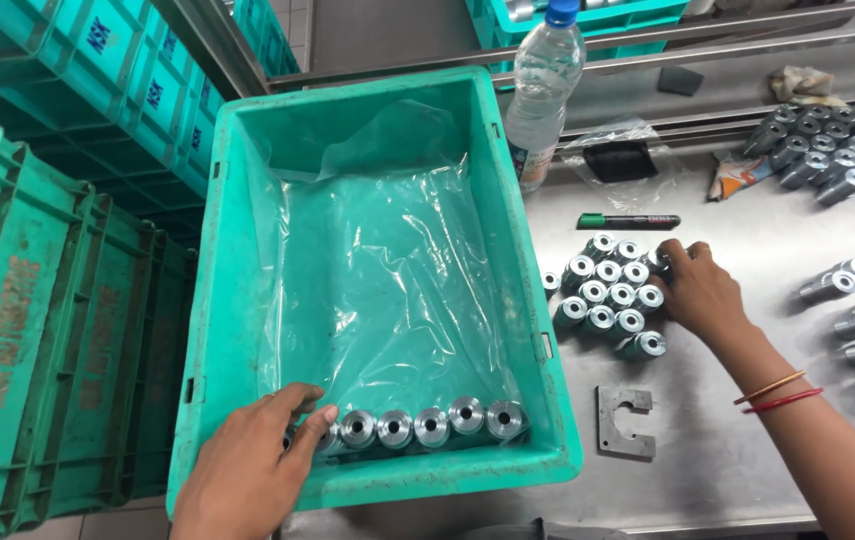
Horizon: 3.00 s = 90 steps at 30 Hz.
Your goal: Picking cylindrical metal components from a bin and arranging them in a grid on the workbench.
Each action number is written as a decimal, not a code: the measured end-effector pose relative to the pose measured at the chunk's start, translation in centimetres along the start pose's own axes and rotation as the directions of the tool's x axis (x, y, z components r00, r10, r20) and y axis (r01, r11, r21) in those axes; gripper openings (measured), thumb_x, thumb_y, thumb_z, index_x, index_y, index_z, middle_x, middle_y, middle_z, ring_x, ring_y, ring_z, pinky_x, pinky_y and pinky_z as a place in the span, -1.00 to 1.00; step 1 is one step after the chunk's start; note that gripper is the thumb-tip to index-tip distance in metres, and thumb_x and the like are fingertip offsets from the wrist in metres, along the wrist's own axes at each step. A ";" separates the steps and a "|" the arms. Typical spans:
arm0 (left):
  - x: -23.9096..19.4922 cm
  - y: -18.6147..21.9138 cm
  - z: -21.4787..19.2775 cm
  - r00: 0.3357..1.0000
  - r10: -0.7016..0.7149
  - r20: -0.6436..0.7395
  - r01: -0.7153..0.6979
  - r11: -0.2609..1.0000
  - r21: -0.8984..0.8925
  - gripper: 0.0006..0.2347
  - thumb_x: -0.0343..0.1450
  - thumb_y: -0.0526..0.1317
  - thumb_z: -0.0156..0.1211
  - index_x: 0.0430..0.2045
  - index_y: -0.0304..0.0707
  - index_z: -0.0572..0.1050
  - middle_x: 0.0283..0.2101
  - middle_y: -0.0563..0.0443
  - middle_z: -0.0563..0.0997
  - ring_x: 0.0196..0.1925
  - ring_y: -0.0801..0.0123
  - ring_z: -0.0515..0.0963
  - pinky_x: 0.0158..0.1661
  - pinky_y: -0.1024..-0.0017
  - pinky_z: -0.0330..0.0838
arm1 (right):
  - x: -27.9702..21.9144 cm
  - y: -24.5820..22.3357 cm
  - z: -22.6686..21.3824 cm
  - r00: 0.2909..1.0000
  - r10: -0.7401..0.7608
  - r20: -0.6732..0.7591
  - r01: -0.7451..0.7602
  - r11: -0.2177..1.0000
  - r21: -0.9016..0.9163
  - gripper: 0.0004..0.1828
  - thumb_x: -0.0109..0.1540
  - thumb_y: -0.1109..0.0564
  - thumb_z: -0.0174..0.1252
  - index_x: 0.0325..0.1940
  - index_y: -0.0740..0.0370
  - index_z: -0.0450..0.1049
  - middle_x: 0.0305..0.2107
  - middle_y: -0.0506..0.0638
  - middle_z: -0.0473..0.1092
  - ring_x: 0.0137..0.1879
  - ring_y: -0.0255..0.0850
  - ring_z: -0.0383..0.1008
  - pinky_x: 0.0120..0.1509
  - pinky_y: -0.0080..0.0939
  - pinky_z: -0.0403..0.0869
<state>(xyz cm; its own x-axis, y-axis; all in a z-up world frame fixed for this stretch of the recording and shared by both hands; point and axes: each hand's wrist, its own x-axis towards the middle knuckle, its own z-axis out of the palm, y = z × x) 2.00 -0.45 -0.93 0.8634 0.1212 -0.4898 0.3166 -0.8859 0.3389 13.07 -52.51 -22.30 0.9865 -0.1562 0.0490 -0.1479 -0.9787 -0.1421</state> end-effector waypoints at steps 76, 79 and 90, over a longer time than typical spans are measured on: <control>-1.0 -0.2 -1.1 0.992 0.127 0.007 -0.127 0.992 -0.023 -0.62 0.45 0.05 -0.03 0.04 -0.08 0.52 -0.11 -0.10 0.65 -0.05 0.01 0.63 -0.04 0.09 0.48 | -4.9 -33.7 -14.8 0.119 -0.746 0.655 0.547 0.600 0.584 -0.62 0.37 -0.12 -0.08 0.10 0.10 0.44 0.08 0.07 0.36 0.22 0.01 0.41 0.27 0.02 0.37; -0.9 -0.4 -0.9 0.991 0.137 -0.007 -0.137 0.990 -0.016 -0.62 0.44 0.04 -0.02 0.04 -0.08 0.52 -0.03 -0.09 0.65 -0.03 0.01 0.63 -0.04 0.10 0.48 | -4.9 -33.5 -14.8 0.120 -0.735 0.667 0.545 0.611 0.575 -0.65 0.35 -0.12 -0.05 0.07 0.09 0.44 0.04 0.07 0.36 0.20 0.01 0.41 0.25 0.02 0.37; -0.4 -0.4 -0.7 0.992 0.119 0.038 -0.119 0.993 -0.005 -0.62 0.44 0.04 -0.03 0.06 -0.07 0.51 -0.03 -0.05 0.65 -0.01 0.04 0.64 -0.01 0.12 0.49 | -5.1 -33.3 -15.8 0.127 -0.729 0.673 0.576 0.607 0.548 -0.65 0.32 -0.09 -0.02 0.12 0.02 0.44 0.14 -0.03 0.36 0.25 -0.01 0.41 0.27 0.06 0.37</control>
<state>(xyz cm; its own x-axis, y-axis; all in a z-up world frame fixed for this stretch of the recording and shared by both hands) 1.79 0.15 -0.23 0.8796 -0.0024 -0.4757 0.2134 -0.8917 0.3991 11.86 -21.26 -2.23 0.2806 0.7829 -0.5553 0.5169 -0.6107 -0.5999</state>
